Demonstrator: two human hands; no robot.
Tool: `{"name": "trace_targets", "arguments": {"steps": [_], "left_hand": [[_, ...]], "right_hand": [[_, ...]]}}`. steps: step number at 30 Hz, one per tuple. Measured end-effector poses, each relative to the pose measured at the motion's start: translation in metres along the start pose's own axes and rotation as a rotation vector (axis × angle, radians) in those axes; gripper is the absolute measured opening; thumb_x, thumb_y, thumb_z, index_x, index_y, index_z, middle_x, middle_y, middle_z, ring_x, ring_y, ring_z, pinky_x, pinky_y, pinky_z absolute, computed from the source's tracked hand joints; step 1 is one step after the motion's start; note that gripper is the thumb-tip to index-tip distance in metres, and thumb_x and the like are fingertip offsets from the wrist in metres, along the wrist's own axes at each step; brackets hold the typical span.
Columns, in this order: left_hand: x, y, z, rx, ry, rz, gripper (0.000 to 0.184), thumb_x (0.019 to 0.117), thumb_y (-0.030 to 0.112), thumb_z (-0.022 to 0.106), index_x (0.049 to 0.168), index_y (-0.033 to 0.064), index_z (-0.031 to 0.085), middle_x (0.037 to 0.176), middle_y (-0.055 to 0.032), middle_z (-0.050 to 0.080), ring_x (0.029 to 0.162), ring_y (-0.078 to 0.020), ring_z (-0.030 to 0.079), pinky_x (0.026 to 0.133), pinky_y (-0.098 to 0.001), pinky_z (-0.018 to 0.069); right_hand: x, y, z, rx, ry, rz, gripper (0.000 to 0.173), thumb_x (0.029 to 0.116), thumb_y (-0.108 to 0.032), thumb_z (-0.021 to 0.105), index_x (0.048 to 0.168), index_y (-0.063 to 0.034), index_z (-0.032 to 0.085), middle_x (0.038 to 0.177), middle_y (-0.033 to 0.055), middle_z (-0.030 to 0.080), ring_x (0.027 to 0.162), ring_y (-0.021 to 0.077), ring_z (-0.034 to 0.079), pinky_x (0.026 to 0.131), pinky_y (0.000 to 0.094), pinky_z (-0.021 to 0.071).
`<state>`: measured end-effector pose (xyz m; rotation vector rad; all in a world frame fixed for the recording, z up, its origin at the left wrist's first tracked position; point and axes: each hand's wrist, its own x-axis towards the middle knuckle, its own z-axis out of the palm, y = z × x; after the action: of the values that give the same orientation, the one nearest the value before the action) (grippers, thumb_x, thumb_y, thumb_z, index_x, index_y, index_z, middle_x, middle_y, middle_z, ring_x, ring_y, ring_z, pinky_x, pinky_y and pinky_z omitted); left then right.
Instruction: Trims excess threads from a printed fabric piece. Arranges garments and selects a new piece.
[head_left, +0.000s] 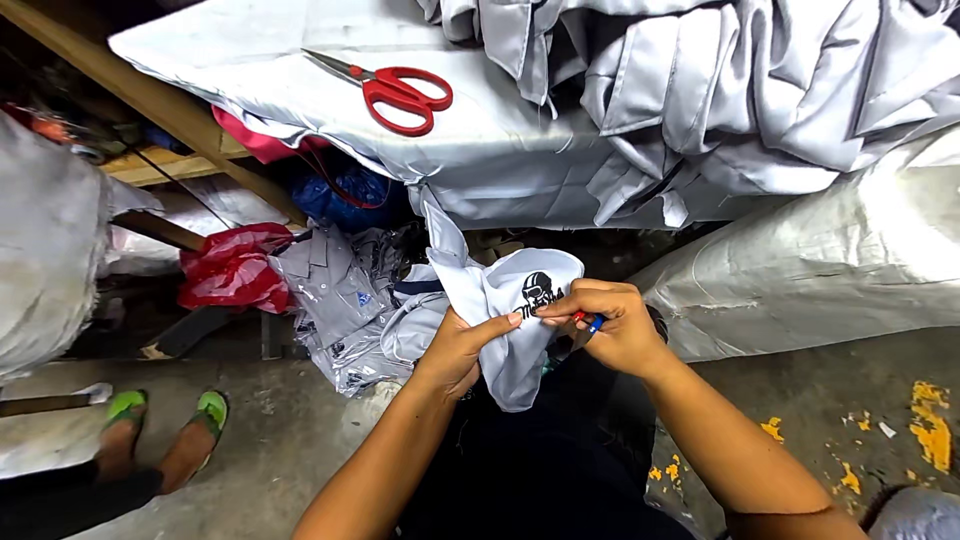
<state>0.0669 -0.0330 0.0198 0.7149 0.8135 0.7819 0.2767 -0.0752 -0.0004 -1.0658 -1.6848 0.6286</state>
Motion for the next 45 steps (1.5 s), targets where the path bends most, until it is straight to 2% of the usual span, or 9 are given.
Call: {"name": "trace_targets", "arguments": {"steps": [7, 12, 16, 19, 23, 26, 29, 34, 45], "left_hand": [[-0.005, -0.005, 0.002, -0.006, 0.054, 0.032, 0.026, 0.0914, -0.015, 0.056, 0.111, 0.0021, 0.058, 0.091, -0.0061, 0.074, 0.084, -0.0121, 0.073, 0.081, -0.0301, 0.0615], [-0.005, -0.009, 0.004, -0.025, 0.086, 0.046, 0.026, 0.092, -0.015, 0.054, 0.112, 0.0016, 0.057, 0.092, -0.0067, 0.074, 0.084, -0.0125, 0.073, 0.081, -0.0306, 0.0617], [-0.003, -0.01, 0.007, -0.045, 0.091, 0.048, 0.023, 0.0952, -0.011, 0.049, 0.11, 0.0035, 0.057, 0.09, -0.0051, 0.074, 0.083, -0.0111, 0.073, 0.08, -0.0291, 0.0618], [-0.002, -0.012, 0.007, -0.101, 0.069, 0.029, 0.022, 0.0981, -0.005, 0.043, 0.111, 0.0055, 0.057, 0.092, -0.0053, 0.074, 0.086, -0.0118, 0.073, 0.082, -0.0308, 0.0613], [-0.002, -0.02, 0.005, -0.068, 0.056, 0.048, 0.021, 0.0964, -0.009, 0.053, 0.115, 0.0001, 0.056, 0.094, -0.0084, 0.074, 0.088, -0.0149, 0.073, 0.085, -0.0336, 0.0616], [-0.003, -0.021, 0.004, 0.007, 0.105, 0.106, 0.022, 0.0945, -0.01, 0.057, 0.114, -0.0003, 0.058, 0.095, -0.0077, 0.074, 0.088, -0.0145, 0.073, 0.085, -0.0336, 0.0613], [-0.001, -0.019, 0.003, 0.057, 0.119, 0.162, 0.025, 0.0915, -0.011, 0.06, 0.113, 0.0003, 0.06, 0.095, -0.0067, 0.074, 0.089, -0.0132, 0.072, 0.086, -0.0323, 0.0608], [-0.001, -0.018, 0.003, 0.118, 0.107, 0.195, 0.026, 0.0888, -0.013, 0.063, 0.11, 0.0018, 0.062, 0.092, -0.0047, 0.075, 0.086, -0.0111, 0.073, 0.084, -0.03, 0.0611], [-0.002, -0.016, 0.003, 0.157, 0.122, 0.236, 0.026, 0.0874, -0.014, 0.064, 0.108, 0.0027, 0.063, 0.091, -0.003, 0.075, 0.085, -0.0095, 0.072, 0.083, -0.0285, 0.0612]], "right_hand": [[-0.006, -0.004, -0.003, 0.085, 0.228, 0.253, 0.006, 0.091, -0.003, 0.065, 0.092, -0.0068, 0.068, 0.073, -0.0104, 0.062, 0.06, -0.0073, 0.051, 0.056, 0.0106, 0.0437], [-0.016, -0.006, -0.006, -0.017, 0.391, 0.317, 0.014, 0.0997, -0.008, 0.056, 0.092, -0.0075, 0.068, 0.079, -0.0111, 0.065, 0.065, -0.0089, 0.053, 0.061, 0.0106, 0.0453], [-0.027, -0.001, 0.006, -0.015, 0.302, 0.133, 0.018, 0.0932, -0.014, 0.07, 0.108, -0.006, 0.075, 0.087, -0.0052, 0.068, 0.072, -0.0058, 0.055, 0.064, 0.0118, 0.0476], [-0.031, 0.006, 0.023, 0.025, 0.195, 0.092, 0.019, 0.0931, -0.011, 0.07, 0.109, -0.0031, 0.079, 0.082, 0.0013, 0.068, 0.074, -0.0016, 0.059, 0.068, 0.0142, 0.0505], [-0.034, 0.0, 0.024, 0.185, 0.062, 0.089, 0.017, 0.096, -0.009, 0.067, 0.104, 0.0023, 0.076, 0.086, 0.0013, 0.072, 0.072, -0.0074, 0.055, 0.067, 0.0098, 0.0465], [-0.041, -0.01, 0.013, 0.026, 0.045, 0.152, 0.032, 0.0939, -0.03, 0.071, 0.111, -0.0027, 0.075, 0.092, 0.0015, 0.071, 0.08, -0.0018, 0.059, 0.07, 0.0161, 0.0502], [-0.046, -0.017, 0.001, -0.278, 0.04, 0.237, 0.065, 0.0985, -0.064, 0.052, 0.122, -0.0052, 0.065, 0.106, 0.008, 0.069, 0.095, 0.0112, 0.066, 0.077, 0.0329, 0.0556], [-0.047, -0.015, -0.006, -0.449, 0.129, 0.214, 0.038, 0.1004, -0.043, 0.062, 0.109, -0.0071, 0.072, 0.091, 0.0048, 0.068, 0.08, 0.0127, 0.064, 0.068, 0.0316, 0.0523], [-0.04, -0.01, -0.008, -0.457, 0.188, 0.176, 0.029, 0.092, -0.035, 0.074, 0.103, -0.0076, 0.075, 0.092, 0.0021, 0.073, 0.084, 0.01, 0.065, 0.073, 0.0289, 0.053]]}}
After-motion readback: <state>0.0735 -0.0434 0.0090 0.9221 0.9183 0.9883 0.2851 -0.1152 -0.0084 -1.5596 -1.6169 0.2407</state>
